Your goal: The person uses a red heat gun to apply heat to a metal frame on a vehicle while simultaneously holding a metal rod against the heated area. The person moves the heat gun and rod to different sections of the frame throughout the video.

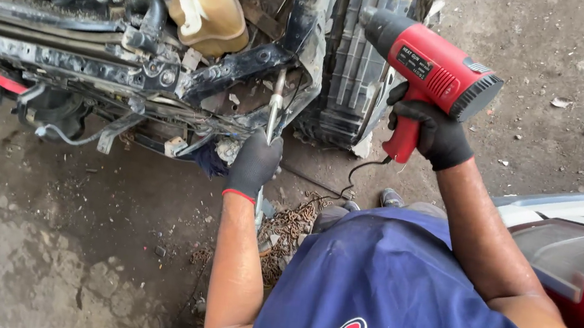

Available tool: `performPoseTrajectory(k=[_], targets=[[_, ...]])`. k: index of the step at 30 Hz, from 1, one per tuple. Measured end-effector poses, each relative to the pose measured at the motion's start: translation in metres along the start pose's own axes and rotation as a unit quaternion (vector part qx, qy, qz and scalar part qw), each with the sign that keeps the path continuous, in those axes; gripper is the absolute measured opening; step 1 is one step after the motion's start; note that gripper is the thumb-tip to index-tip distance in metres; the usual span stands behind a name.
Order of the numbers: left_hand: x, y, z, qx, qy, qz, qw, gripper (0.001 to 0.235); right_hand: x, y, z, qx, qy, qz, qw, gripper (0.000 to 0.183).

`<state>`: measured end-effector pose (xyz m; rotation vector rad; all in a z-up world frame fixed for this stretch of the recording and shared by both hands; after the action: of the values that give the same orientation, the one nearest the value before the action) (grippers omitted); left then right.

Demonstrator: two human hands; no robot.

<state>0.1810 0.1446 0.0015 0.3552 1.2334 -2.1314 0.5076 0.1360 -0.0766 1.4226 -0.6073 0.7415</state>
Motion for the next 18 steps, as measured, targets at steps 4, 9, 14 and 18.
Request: performPoseTrajectory(k=[4, 9, 14, 18], targets=[[-0.004, -0.002, 0.003, 0.001, 0.008, -0.002, 1.000, 0.036, 0.004, 0.007, -0.001, 0.030, -0.030, 0.032, 0.999, 0.043], [-0.009, -0.004, 0.007, -0.005, 0.004, -0.038, 0.999, 0.037, 0.006, 0.020, -0.004, 0.052, -0.032, 0.027, 0.998, 0.054], [-0.008, -0.003, 0.007, 0.005, -0.029, -0.029, 0.999, 0.038, 0.014, 0.021, -0.009, 0.061, -0.034, -0.012, 0.997, 0.054], [-0.013, -0.005, 0.011, 0.006, -0.027, -0.028, 0.999, 0.036, 0.024, 0.025, -0.008, 0.043, -0.043, -0.008, 0.998, 0.049]])
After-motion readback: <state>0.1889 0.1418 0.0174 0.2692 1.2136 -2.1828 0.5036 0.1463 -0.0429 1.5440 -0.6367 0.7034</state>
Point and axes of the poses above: each hand's wrist, its own z-axis away from the middle knuckle, its own y-axis out of the palm, x = y × z, the point moved 5 cm from there along -z, towards the middle knuckle, and after that the axes turned 2 degrees about x, right-handed, at the moved point
